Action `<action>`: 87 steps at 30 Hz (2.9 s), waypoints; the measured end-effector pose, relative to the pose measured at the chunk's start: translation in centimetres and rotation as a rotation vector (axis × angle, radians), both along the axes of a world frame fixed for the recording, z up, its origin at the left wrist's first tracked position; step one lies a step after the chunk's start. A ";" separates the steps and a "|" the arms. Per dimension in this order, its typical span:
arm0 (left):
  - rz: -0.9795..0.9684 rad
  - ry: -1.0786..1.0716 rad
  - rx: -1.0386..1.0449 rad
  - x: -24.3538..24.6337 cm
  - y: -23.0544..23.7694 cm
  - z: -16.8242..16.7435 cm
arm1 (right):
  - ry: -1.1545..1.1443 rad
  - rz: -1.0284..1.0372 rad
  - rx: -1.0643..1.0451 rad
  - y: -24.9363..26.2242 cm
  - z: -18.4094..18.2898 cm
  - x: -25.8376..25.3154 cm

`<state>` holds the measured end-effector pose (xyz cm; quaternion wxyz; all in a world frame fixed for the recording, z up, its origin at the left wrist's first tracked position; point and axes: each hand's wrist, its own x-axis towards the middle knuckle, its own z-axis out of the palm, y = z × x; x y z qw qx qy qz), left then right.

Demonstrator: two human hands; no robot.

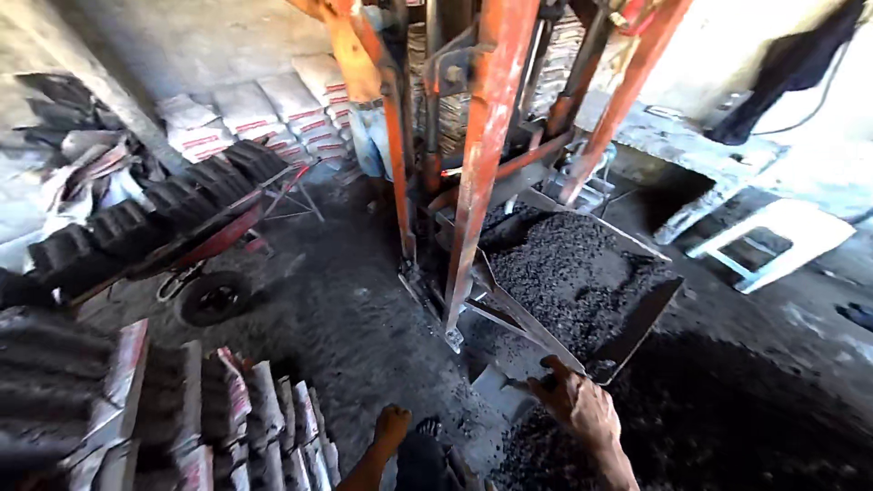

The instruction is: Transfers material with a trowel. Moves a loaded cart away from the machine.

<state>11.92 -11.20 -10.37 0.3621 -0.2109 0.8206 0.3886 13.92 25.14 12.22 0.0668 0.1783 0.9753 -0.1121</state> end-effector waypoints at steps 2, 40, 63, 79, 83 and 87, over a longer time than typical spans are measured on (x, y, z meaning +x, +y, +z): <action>0.011 0.007 0.002 -0.6 0.1 0.1 | 0.038 0.007 0.020 1.1 -0.1 -0.2; -0.140 -0.024 0.025 -3.8 3.0 0.0 | -0.030 -0.128 -0.025 1.1 1.0 -0.4; -0.169 -0.011 0.034 -2.9 4.5 0.7 | -0.019 -0.101 -0.073 2.1 1.0 0.7; -0.220 -0.016 0.025 -2.0 6.9 2.0 | 0.050 -0.204 -0.088 4.3 0.8 3.5; -0.240 -0.022 0.030 -2.1 7.5 1.6 | 0.042 -0.231 -0.075 4.7 1.1 4.2; -0.234 -0.032 0.050 -1.8 7.9 1.6 | 0.044 -0.254 -0.066 5.2 1.3 4.6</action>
